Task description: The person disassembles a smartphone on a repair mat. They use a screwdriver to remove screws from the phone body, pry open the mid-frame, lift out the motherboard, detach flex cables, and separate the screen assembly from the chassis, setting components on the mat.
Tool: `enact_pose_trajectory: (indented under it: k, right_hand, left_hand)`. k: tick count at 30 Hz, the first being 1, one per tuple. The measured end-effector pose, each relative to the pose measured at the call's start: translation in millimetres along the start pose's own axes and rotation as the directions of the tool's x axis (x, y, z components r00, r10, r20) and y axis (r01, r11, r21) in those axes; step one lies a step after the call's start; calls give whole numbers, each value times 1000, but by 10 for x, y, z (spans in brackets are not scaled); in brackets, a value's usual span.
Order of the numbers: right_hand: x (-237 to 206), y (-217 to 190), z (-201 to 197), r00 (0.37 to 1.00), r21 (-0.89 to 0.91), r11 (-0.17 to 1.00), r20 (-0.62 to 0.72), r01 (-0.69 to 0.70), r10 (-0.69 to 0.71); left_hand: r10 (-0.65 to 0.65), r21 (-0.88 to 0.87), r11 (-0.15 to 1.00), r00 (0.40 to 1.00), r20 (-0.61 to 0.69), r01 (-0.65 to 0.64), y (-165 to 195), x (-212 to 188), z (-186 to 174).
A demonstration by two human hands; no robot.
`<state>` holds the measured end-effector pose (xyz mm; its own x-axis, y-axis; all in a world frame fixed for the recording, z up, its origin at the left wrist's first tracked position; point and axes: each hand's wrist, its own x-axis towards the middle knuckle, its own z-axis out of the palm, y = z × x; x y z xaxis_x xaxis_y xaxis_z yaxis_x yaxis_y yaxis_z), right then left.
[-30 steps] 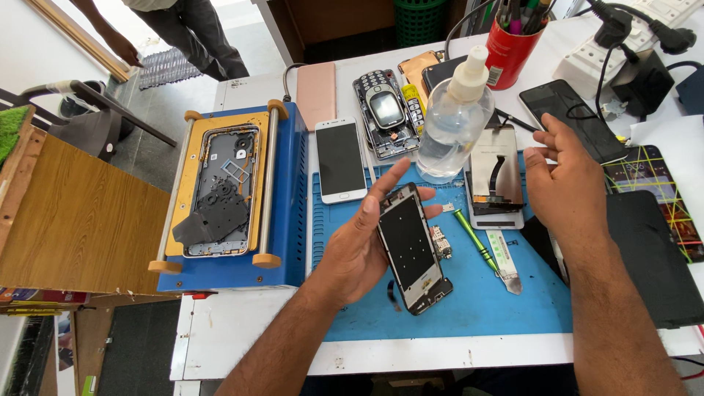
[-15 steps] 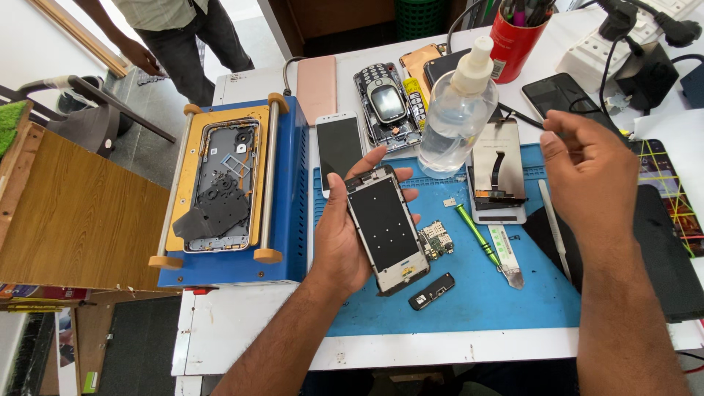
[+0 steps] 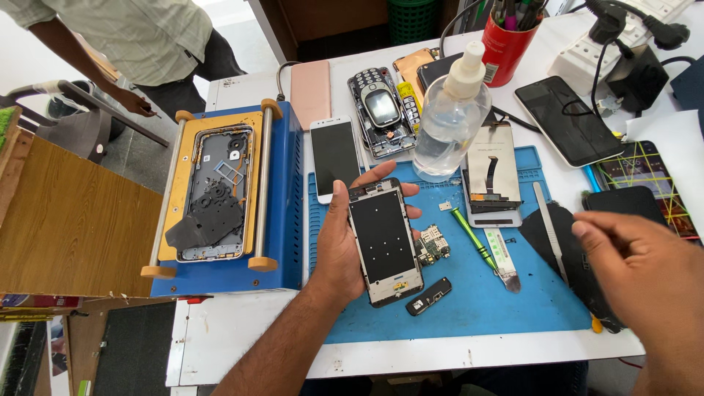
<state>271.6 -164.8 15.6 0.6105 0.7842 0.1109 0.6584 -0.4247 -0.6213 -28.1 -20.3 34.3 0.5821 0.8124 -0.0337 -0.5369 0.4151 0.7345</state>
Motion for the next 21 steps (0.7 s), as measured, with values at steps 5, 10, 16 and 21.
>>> enact_pose_trajectory:
  k: [5, 10, 16, 21]
  right_hand:
    - [214, -35, -111, 988, -337, 933, -45, 125, -148]
    - [366, -166, -125, 972, -692, 711, 230, 124, 54]
    - [107, -548, 70, 918, -796, 570, 357, 202, 172]
    - [44, -606, 123, 927, -765, 616, 346, 189, 145]
  left_hand:
    - [-28, 11, 1000, 1000, -14, 28, -3, -22, 7]
    - [23, -1, 1000, 1000, 10, -23, 19, -25, 20]
    - [55, 7, 998, 998, -1, -55, 31, -19, -5]
    - [88, -11, 996, 996, -34, -88, 79, -14, -40]
